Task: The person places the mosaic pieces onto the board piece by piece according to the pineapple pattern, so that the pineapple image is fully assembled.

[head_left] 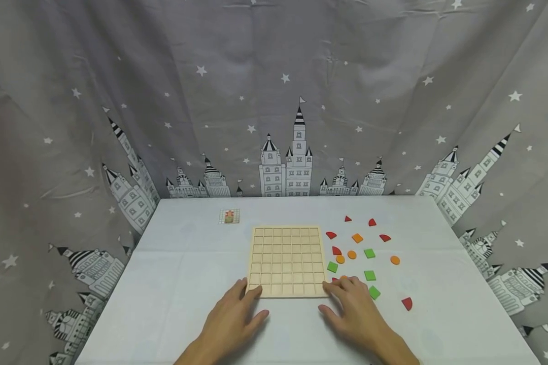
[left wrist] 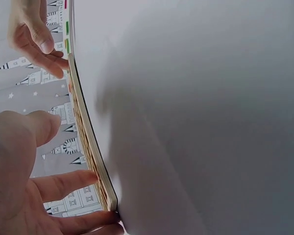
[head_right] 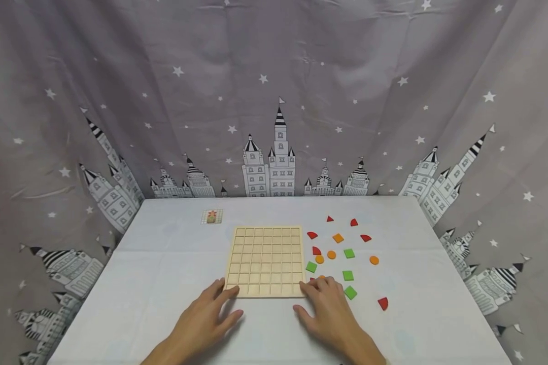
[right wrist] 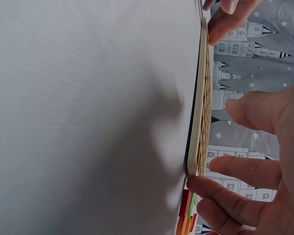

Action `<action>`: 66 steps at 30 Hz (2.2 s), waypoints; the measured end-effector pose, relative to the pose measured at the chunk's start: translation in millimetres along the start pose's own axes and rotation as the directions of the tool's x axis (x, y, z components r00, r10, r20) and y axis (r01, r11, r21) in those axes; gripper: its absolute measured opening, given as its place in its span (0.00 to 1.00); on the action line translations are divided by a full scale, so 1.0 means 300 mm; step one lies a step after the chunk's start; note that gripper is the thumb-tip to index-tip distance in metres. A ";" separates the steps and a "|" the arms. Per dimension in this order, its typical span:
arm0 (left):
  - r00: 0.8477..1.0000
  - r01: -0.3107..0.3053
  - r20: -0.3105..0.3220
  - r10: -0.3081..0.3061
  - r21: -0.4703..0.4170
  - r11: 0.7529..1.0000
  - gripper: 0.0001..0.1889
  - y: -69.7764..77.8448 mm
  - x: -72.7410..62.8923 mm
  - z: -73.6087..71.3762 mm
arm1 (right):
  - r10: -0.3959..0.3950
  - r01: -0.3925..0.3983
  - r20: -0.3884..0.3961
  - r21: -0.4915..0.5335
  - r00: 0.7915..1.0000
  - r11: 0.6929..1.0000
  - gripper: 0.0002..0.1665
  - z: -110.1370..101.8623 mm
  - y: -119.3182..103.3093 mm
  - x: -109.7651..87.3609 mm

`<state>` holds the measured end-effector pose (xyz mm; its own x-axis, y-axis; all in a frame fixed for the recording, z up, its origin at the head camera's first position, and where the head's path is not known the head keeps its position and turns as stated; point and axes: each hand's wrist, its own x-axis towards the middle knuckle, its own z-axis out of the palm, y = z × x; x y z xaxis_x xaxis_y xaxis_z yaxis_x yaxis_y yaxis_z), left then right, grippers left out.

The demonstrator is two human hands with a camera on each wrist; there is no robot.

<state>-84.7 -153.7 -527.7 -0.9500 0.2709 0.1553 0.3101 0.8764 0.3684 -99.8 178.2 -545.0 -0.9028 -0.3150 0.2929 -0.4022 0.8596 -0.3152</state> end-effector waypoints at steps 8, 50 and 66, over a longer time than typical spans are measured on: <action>0.995 -0.031 -0.087 0.039 0.098 0.995 0.30 0.006 -0.022 0.018 | 0.039 -0.039 0.011 0.038 0.999 0.999 0.26 -0.026 -0.005 -0.027; 0.999 0.020 0.046 -0.021 0.025 0.999 0.32 -0.052 0.087 0.010 | 0.355 -0.380 0.181 0.123 0.917 0.917 0.26 -0.055 0.498 0.562; 0.999 0.001 0.033 -0.001 0.015 1.000 0.32 -0.046 0.090 -0.007 | 0.435 -0.466 0.206 0.145 0.877 0.873 0.19 -0.005 0.499 0.609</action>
<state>-114.7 -159.4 -526.7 -0.9511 0.2825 0.1246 0.3086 0.8827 0.3543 -324.7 250.0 -537.2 -0.9977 0.0146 -0.0658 0.0480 0.8387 -0.5425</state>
